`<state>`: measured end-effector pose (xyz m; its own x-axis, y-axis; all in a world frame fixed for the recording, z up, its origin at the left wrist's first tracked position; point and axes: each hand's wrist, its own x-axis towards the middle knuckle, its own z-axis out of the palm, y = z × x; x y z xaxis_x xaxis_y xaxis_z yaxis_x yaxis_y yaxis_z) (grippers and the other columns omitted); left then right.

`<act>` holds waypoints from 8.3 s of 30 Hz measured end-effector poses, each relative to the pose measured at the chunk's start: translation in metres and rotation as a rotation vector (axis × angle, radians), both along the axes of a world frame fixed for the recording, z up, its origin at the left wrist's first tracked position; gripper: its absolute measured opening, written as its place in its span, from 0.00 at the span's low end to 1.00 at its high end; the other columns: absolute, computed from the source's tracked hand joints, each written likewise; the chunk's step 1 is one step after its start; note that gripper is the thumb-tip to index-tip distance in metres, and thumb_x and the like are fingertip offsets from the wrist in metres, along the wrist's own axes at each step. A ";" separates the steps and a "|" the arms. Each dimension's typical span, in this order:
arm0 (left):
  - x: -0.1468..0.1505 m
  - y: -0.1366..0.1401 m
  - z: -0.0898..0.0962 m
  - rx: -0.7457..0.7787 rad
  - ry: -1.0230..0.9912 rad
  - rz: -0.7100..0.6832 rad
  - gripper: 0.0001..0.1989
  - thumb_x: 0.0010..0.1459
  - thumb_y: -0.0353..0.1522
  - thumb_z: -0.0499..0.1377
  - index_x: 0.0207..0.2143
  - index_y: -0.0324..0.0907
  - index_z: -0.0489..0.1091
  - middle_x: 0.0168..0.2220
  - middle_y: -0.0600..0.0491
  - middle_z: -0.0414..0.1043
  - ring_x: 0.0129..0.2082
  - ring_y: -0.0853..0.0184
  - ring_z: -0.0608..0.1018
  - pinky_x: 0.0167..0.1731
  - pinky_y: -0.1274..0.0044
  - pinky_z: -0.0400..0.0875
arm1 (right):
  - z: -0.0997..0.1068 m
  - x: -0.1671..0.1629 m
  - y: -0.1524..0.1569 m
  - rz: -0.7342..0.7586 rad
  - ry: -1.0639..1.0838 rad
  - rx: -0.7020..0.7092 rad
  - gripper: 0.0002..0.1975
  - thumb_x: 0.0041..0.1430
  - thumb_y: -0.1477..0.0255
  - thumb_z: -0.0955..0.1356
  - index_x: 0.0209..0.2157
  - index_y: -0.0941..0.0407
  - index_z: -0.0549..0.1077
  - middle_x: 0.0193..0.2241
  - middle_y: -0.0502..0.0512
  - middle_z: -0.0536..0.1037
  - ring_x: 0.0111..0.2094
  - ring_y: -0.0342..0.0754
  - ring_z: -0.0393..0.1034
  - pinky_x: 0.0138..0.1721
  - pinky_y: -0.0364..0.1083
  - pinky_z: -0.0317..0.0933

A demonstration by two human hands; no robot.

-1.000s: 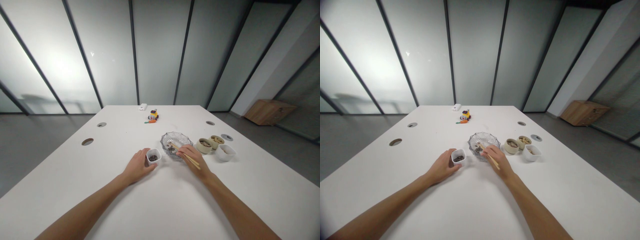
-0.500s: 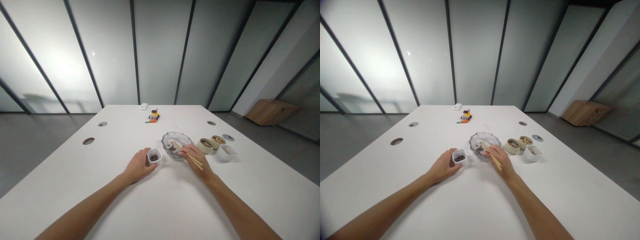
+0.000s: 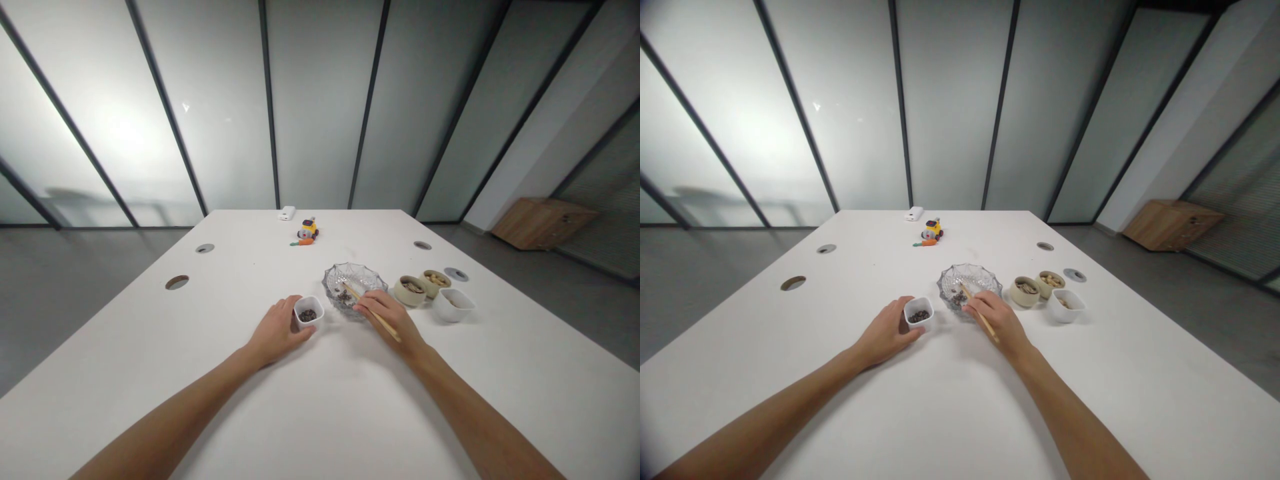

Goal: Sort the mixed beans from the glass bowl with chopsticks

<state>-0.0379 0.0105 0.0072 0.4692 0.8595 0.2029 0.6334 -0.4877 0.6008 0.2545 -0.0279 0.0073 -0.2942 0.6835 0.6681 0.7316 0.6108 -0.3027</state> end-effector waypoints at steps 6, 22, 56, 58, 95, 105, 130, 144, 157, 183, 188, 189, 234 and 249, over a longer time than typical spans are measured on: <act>0.000 0.000 0.000 -0.006 0.012 -0.004 0.23 0.58 0.43 0.65 0.53 0.47 0.68 0.45 0.48 0.76 0.43 0.54 0.78 0.44 0.66 0.71 | 0.003 -0.001 -0.001 -0.002 0.028 -0.017 0.11 0.72 0.65 0.65 0.38 0.52 0.77 0.37 0.57 0.80 0.38 0.51 0.76 0.41 0.50 0.70; -0.001 0.001 -0.002 0.002 0.002 -0.003 0.23 0.58 0.43 0.65 0.52 0.46 0.69 0.46 0.49 0.77 0.44 0.54 0.78 0.44 0.66 0.71 | 0.022 -0.007 -0.013 -0.161 0.319 0.115 0.11 0.69 0.63 0.68 0.35 0.51 0.79 0.34 0.56 0.81 0.37 0.52 0.76 0.40 0.52 0.71; 0.000 -0.001 -0.001 0.001 0.012 0.008 0.22 0.58 0.43 0.65 0.51 0.47 0.68 0.43 0.50 0.77 0.42 0.55 0.78 0.41 0.67 0.70 | 0.004 -0.005 -0.001 -0.110 0.326 0.021 0.13 0.69 0.61 0.68 0.34 0.52 0.79 0.32 0.53 0.80 0.35 0.49 0.74 0.39 0.49 0.69; 0.000 -0.001 -0.001 -0.010 0.019 0.007 0.22 0.58 0.43 0.65 0.52 0.46 0.68 0.44 0.50 0.77 0.43 0.54 0.79 0.42 0.66 0.70 | 0.012 -0.007 -0.005 -0.169 0.375 0.058 0.13 0.69 0.61 0.68 0.33 0.52 0.79 0.31 0.53 0.80 0.34 0.50 0.74 0.38 0.49 0.69; -0.001 -0.001 0.000 0.008 0.014 -0.003 0.23 0.58 0.42 0.65 0.53 0.45 0.68 0.48 0.47 0.76 0.44 0.55 0.78 0.44 0.66 0.71 | 0.006 -0.012 -0.022 -0.023 0.065 -0.002 0.08 0.71 0.69 0.66 0.39 0.52 0.78 0.37 0.57 0.79 0.37 0.50 0.75 0.39 0.48 0.70; 0.000 -0.002 0.002 -0.006 0.016 0.000 0.23 0.58 0.42 0.65 0.53 0.44 0.68 0.49 0.46 0.76 0.46 0.54 0.78 0.45 0.65 0.71 | 0.036 -0.029 -0.035 -0.157 0.341 0.187 0.07 0.68 0.68 0.69 0.35 0.51 0.79 0.32 0.54 0.82 0.34 0.49 0.77 0.38 0.48 0.72; 0.002 -0.002 0.003 -0.016 0.013 0.003 0.23 0.58 0.41 0.65 0.54 0.45 0.67 0.48 0.48 0.76 0.45 0.55 0.77 0.47 0.64 0.71 | 0.017 0.006 -0.018 -0.018 0.231 -0.035 0.09 0.69 0.65 0.68 0.35 0.52 0.77 0.33 0.54 0.79 0.34 0.49 0.74 0.38 0.48 0.71; 0.001 -0.001 0.000 -0.007 0.023 0.006 0.23 0.58 0.42 0.65 0.53 0.46 0.67 0.47 0.49 0.77 0.44 0.54 0.78 0.44 0.65 0.71 | 0.012 0.005 -0.016 -0.024 0.262 -0.020 0.07 0.68 0.65 0.69 0.36 0.52 0.78 0.35 0.54 0.79 0.36 0.49 0.75 0.40 0.49 0.71; 0.000 -0.001 -0.001 0.013 0.015 -0.006 0.22 0.59 0.42 0.64 0.54 0.46 0.67 0.47 0.49 0.76 0.44 0.55 0.77 0.45 0.65 0.70 | 0.013 -0.001 -0.018 0.035 0.087 -0.036 0.07 0.70 0.68 0.68 0.38 0.53 0.79 0.38 0.56 0.79 0.37 0.49 0.76 0.40 0.48 0.71; 0.000 -0.001 -0.001 0.014 0.016 0.002 0.23 0.58 0.42 0.65 0.54 0.45 0.67 0.47 0.48 0.77 0.44 0.55 0.78 0.44 0.66 0.71 | 0.007 -0.002 -0.016 0.029 0.140 -0.024 0.05 0.69 0.70 0.68 0.38 0.53 0.77 0.37 0.55 0.79 0.37 0.48 0.75 0.41 0.47 0.70; 0.001 -0.001 -0.001 0.011 0.008 0.009 0.23 0.58 0.42 0.65 0.53 0.45 0.68 0.46 0.48 0.77 0.43 0.55 0.78 0.43 0.66 0.71 | 0.008 -0.002 -0.017 0.033 0.105 -0.009 0.05 0.70 0.71 0.68 0.39 0.53 0.77 0.38 0.55 0.79 0.38 0.47 0.76 0.41 0.46 0.70; 0.001 -0.001 -0.001 0.012 0.007 0.008 0.22 0.58 0.42 0.65 0.53 0.46 0.68 0.47 0.48 0.77 0.43 0.55 0.78 0.43 0.66 0.71 | 0.008 -0.002 -0.017 0.036 0.094 -0.004 0.05 0.70 0.71 0.68 0.39 0.53 0.77 0.38 0.55 0.79 0.38 0.47 0.76 0.41 0.46 0.70; 0.001 -0.001 0.001 0.024 0.014 0.001 0.23 0.57 0.43 0.66 0.53 0.46 0.68 0.47 0.48 0.76 0.46 0.53 0.77 0.46 0.64 0.71 | 0.001 -0.019 -0.010 0.024 0.008 0.025 0.06 0.71 0.71 0.66 0.40 0.53 0.76 0.38 0.58 0.79 0.39 0.50 0.76 0.40 0.48 0.70; 0.000 -0.001 0.000 0.018 0.002 -0.005 0.21 0.58 0.42 0.65 0.51 0.46 0.68 0.46 0.49 0.76 0.44 0.54 0.77 0.44 0.65 0.71 | 0.010 -0.018 -0.010 0.040 0.073 -0.009 0.09 0.72 0.70 0.65 0.38 0.53 0.76 0.37 0.57 0.79 0.38 0.49 0.76 0.40 0.47 0.70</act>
<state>-0.0374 0.0095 0.0072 0.4742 0.8531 0.2174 0.6317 -0.5018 0.5909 0.2368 -0.0380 0.0170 -0.2724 0.6778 0.6829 0.6823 0.6365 -0.3596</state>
